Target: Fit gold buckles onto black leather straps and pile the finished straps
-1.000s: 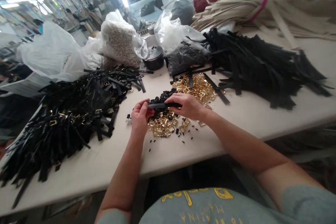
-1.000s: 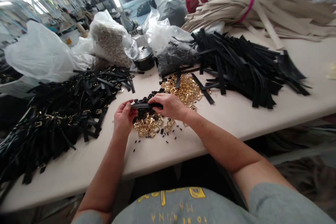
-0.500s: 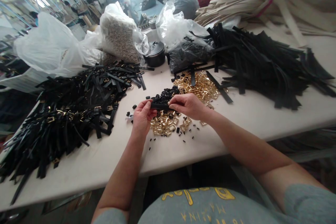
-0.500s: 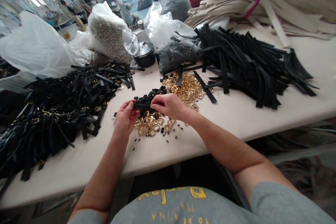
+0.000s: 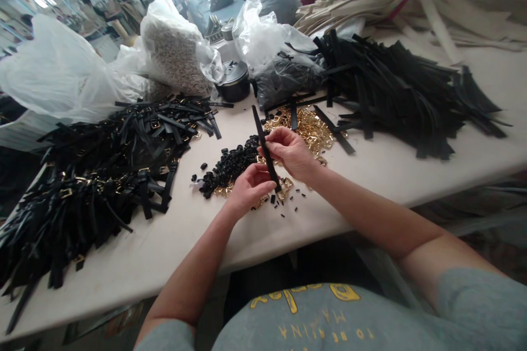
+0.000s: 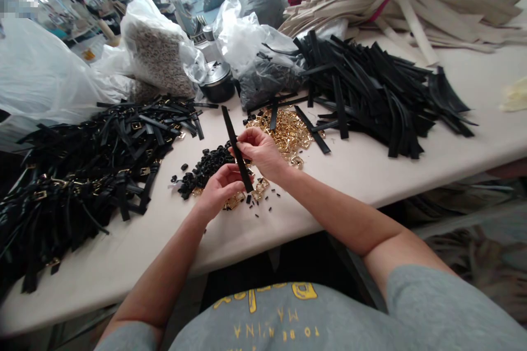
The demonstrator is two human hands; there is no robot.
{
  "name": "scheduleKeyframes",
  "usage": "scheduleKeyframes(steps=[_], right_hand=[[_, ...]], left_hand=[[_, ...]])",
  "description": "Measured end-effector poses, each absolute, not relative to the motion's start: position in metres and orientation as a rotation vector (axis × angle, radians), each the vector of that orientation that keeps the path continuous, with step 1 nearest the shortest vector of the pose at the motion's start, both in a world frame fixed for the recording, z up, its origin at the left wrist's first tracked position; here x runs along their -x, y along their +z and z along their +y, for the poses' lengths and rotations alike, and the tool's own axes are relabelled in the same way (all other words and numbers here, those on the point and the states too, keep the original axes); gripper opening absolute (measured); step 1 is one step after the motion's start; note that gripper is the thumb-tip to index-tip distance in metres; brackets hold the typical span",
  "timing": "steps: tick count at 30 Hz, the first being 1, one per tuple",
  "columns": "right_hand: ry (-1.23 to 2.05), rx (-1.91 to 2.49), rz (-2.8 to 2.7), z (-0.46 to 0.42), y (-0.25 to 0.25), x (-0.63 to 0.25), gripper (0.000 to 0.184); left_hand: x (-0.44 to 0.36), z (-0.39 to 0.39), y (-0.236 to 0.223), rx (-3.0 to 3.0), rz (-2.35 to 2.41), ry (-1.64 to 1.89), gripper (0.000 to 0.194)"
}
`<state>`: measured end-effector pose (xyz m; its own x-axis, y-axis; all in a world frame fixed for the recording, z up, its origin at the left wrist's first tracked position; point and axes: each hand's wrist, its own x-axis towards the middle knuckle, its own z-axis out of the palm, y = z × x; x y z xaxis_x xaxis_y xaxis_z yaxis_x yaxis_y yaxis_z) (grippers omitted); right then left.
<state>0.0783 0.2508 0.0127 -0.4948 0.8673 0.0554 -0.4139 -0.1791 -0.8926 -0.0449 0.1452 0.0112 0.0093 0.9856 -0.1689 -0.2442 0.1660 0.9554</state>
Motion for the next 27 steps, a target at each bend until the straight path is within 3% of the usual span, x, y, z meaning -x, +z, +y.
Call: scheduleKeyframes(steps=[4, 8, 10, 13, 16, 21, 27], right_hand=[[1.776, 0.598, -1.164, 0.252, 0.003, -0.073, 0.039], [1.589, 0.655, -1.294, 0.258, -0.003, -0.074, 0.026], [1.299, 0.721, -1.412, 0.264, 0.001, -0.081, 0.019], [0.756, 0.738, -1.654, 0.271, 0.015, -0.095, 0.031], [0.449, 0.576, -1.995, 0.272, 0.028, -0.104, 0.033], [0.438, 0.238, -2.349, 0.272, 0.024, -0.102, 0.022], [0.595, 0.219, -2.356, 0.272, 0.018, -0.099, 0.020]], left_hand=[[0.039, 0.146, 0.013, -0.848, 1.116, 1.219, 0.042], [0.043, 0.146, 0.010, -0.825, 1.167, 1.230, 0.037], [0.050, 0.147, 0.009, -0.792, 1.214, 1.247, 0.036], [0.062, 0.147, 0.009, -0.730, 1.240, 1.268, 0.038], [0.070, 0.147, 0.013, -0.686, 1.233, 1.270, 0.039], [0.073, 0.145, 0.018, -0.677, 1.216, 1.246, 0.037], [0.080, 0.145, 0.019, -0.636, 1.179, 1.222, 0.038]])
